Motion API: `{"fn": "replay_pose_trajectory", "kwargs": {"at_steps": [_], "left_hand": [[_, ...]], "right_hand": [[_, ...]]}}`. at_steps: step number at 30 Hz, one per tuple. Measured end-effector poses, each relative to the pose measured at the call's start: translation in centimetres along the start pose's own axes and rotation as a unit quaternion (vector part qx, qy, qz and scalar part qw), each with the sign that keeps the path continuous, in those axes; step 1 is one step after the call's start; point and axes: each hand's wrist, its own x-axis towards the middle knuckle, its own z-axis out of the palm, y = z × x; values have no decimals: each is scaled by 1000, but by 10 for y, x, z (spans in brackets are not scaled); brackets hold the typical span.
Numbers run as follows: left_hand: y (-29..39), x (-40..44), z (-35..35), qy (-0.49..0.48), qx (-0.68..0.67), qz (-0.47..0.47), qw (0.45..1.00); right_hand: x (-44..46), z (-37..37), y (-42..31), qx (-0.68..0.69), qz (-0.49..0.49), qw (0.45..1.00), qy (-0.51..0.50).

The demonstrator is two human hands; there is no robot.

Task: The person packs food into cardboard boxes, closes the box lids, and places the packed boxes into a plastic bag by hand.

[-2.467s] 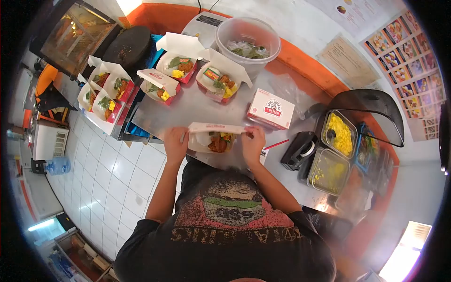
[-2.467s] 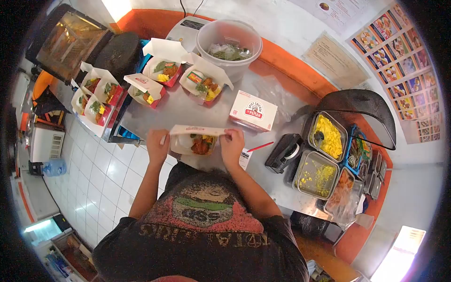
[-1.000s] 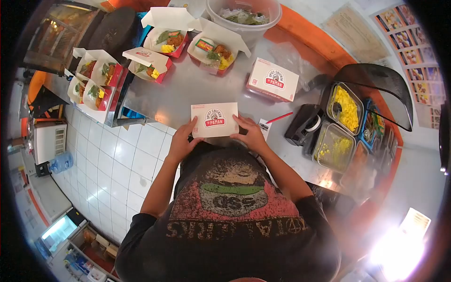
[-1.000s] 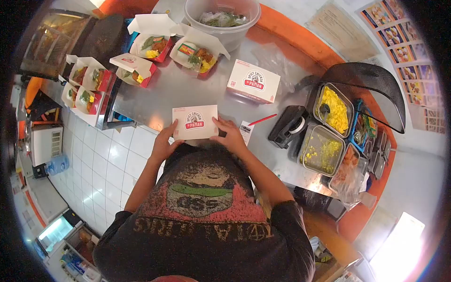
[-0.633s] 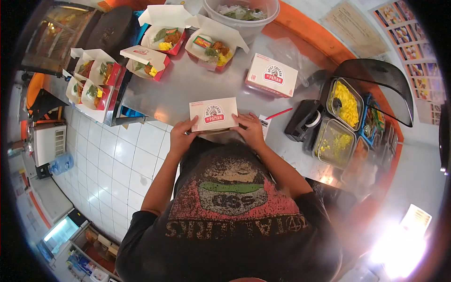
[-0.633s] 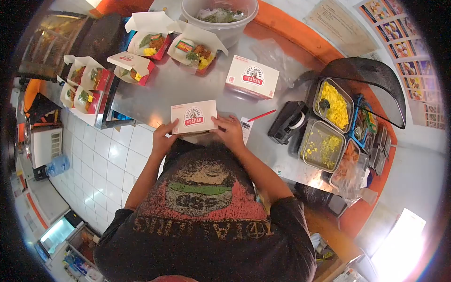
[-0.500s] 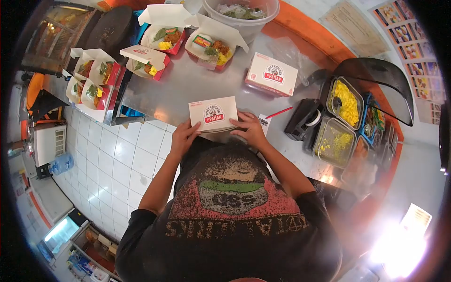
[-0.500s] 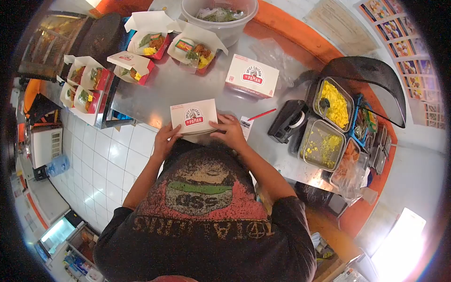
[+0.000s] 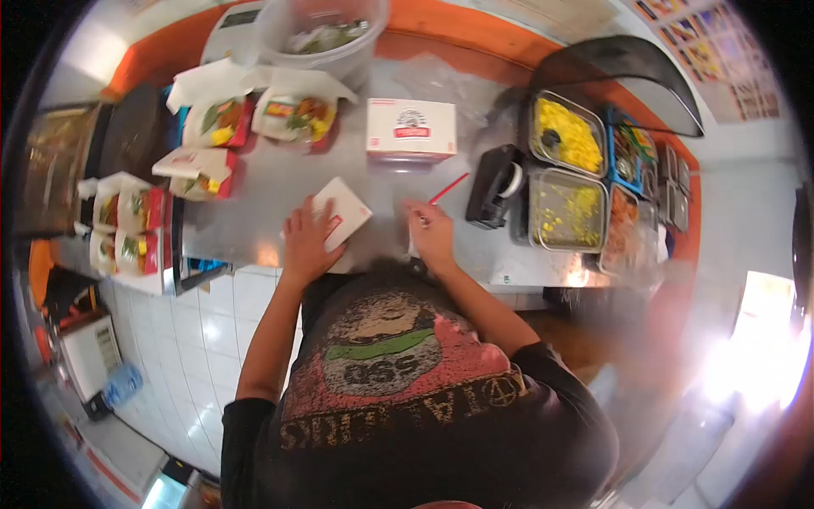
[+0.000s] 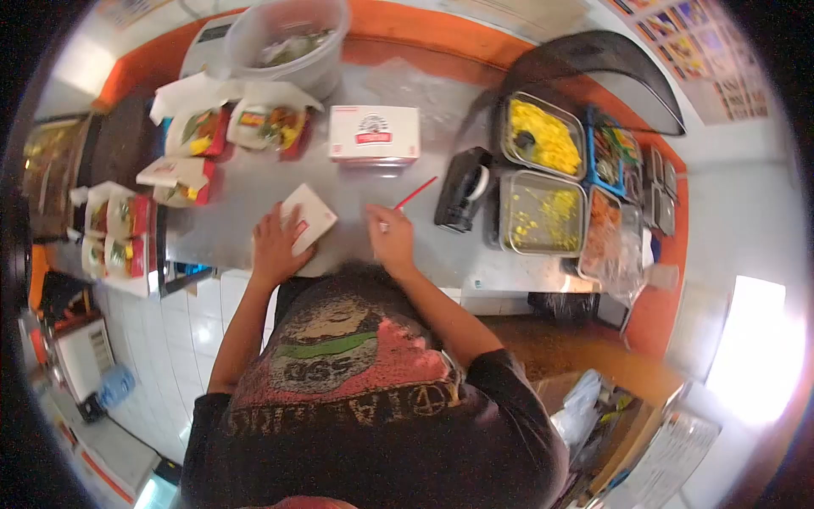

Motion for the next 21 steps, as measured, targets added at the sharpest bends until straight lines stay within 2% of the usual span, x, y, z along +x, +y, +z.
{"fn": "replay_pose_trajectory", "kwargs": {"at_steps": [1,2,4,5,7,8,9,10,11,13,14,15,17,19,21], "left_hand": [[0,-1,-1,-8,-22,-41,999],[1,-2,1,-9,-24,-29,999],[0,-4,4,31,8,-16,999],[0,-3,5,29,10,-9,999],[1,-2,5,33,0,-11,999],[0,-2,7,32,2,-7,999],[-1,-3,8,33,0,-7,999],[-3,-3,9,34,-2,-6,999],[-5,-2,11,35,6,6,999],[-2,-3,11,24,19,-10,999],[0,-4,10,33,12,-3,999],[0,-1,9,33,15,10,999],[4,-1,9,30,13,-2,999],[5,0,11,41,5,10,999],[6,-1,10,36,9,5,999]], "right_hand": [[1,-17,5,-54,-7,992,117],[2,-36,10,-105,-14,968,228],[12,-68,22,-47,50,919,389],[15,-80,40,-45,54,916,395],[20,-96,73,-84,171,903,386],[23,-99,80,-82,172,901,389],[26,-102,76,69,222,903,362],[28,-104,73,221,263,880,328],[29,-108,79,231,262,875,336],[32,-114,84,344,257,845,319],[30,-120,80,392,253,810,356],[27,-124,62,397,250,803,367],[7,-121,37,365,176,825,394],[-14,-102,54,327,210,821,418],[-29,-85,60,313,284,815,396]]}}
